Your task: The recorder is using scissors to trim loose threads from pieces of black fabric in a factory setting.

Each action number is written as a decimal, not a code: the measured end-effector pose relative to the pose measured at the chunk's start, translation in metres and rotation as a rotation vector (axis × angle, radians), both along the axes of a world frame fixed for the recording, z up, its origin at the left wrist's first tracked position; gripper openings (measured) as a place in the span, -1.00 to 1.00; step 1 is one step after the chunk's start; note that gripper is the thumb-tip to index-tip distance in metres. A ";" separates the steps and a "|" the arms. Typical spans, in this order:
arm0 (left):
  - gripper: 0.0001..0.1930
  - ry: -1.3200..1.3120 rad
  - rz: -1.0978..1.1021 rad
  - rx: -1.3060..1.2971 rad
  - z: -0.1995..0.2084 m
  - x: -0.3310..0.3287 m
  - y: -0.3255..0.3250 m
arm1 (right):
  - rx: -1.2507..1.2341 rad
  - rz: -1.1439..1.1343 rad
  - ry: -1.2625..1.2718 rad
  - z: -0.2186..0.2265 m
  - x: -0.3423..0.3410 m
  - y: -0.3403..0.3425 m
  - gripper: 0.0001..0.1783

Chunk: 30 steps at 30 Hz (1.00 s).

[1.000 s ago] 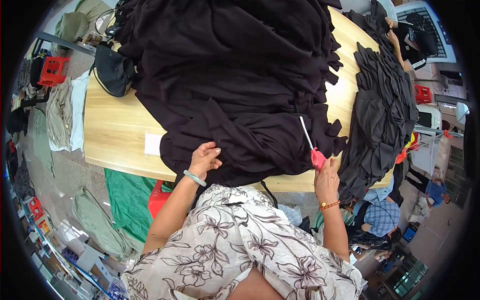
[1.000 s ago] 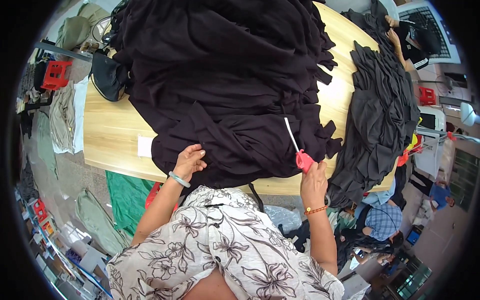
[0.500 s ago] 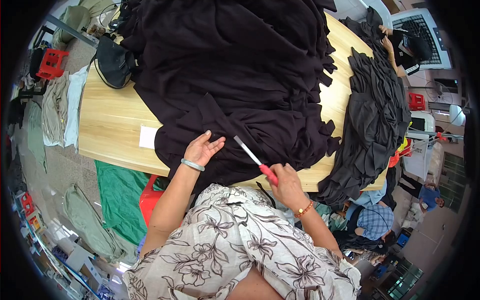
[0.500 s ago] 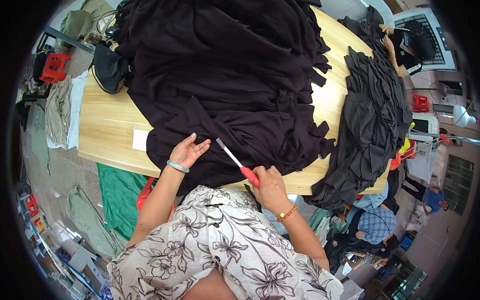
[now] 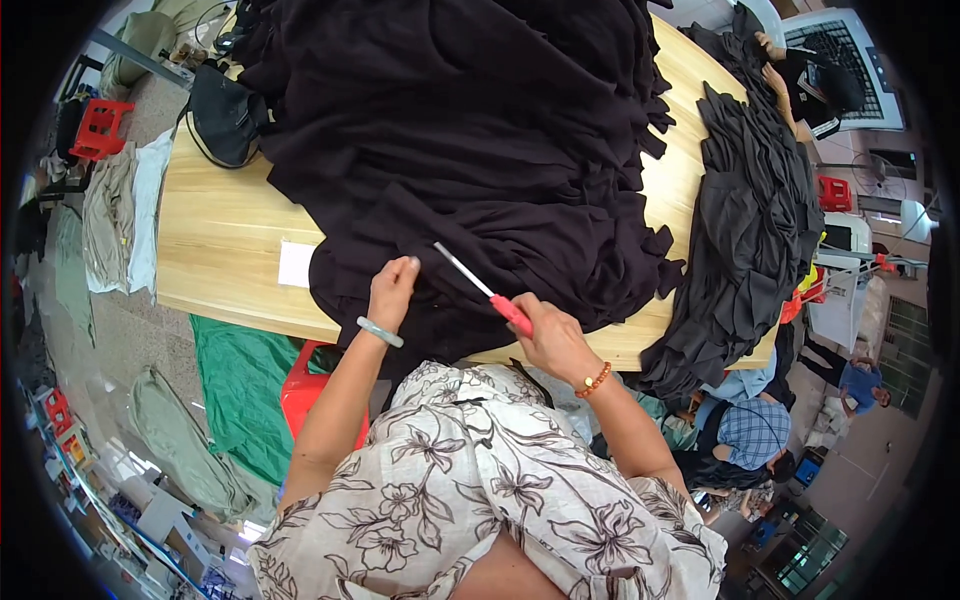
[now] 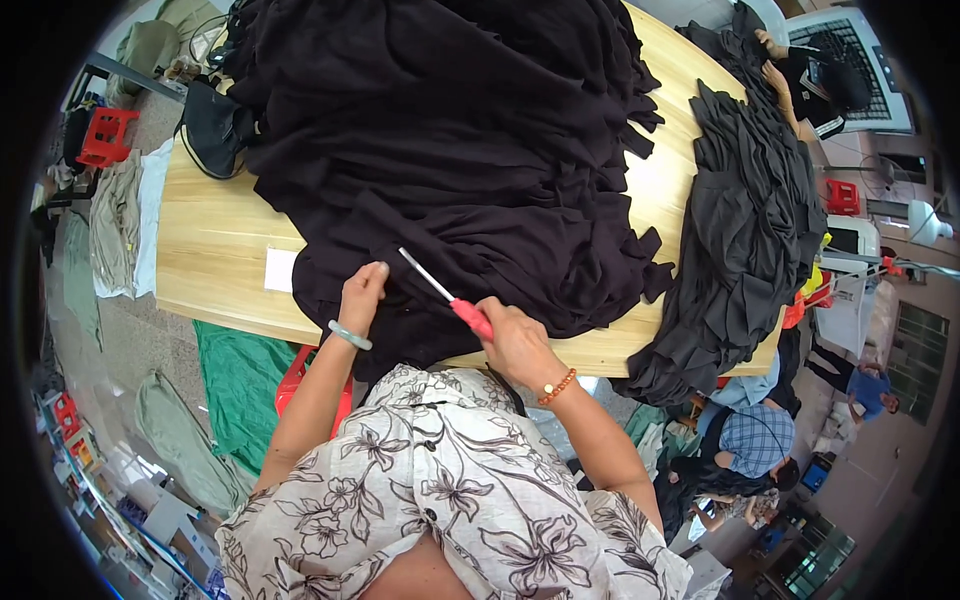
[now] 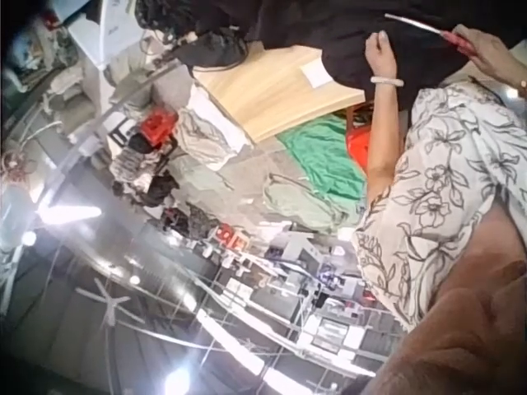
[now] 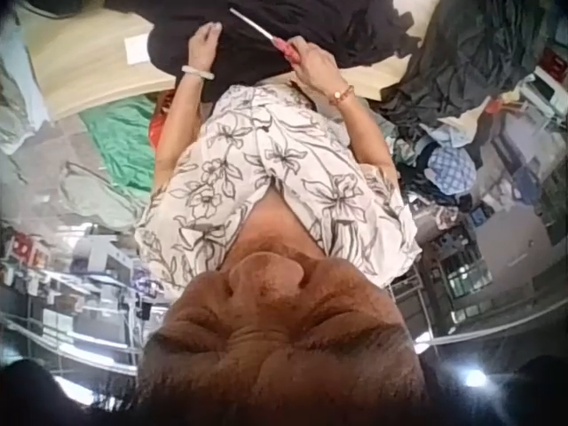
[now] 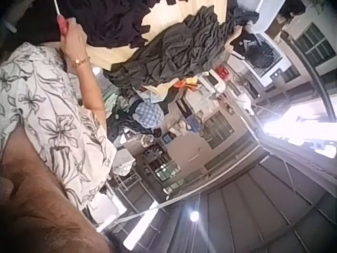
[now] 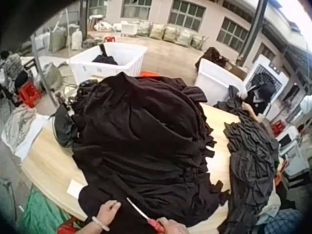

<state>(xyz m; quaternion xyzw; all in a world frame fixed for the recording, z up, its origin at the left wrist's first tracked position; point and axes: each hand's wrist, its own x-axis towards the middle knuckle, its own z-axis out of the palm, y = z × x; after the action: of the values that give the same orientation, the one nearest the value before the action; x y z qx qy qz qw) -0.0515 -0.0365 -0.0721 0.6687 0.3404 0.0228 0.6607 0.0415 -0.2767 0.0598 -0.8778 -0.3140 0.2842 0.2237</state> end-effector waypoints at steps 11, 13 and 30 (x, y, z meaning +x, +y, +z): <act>-0.57 -0.037 -0.422 0.438 0.017 -0.028 -0.021 | -0.109 -0.019 0.007 0.008 -0.005 -0.041 -0.69; -0.61 0.017 -0.190 -0.167 -0.002 -0.021 -0.030 | -0.117 0.028 -0.004 0.011 -0.006 -0.042 -0.69; -0.67 0.177 -0.121 -0.192 -0.011 -0.011 -0.029 | -0.150 0.081 0.003 0.023 -0.019 -0.031 -0.77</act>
<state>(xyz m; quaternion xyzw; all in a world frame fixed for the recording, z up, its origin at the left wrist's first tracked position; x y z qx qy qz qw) -0.0629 -0.0651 -0.0836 0.6210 0.3570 -0.1087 0.6893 0.0227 -0.3076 0.0832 -0.8783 -0.3269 0.3170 0.1461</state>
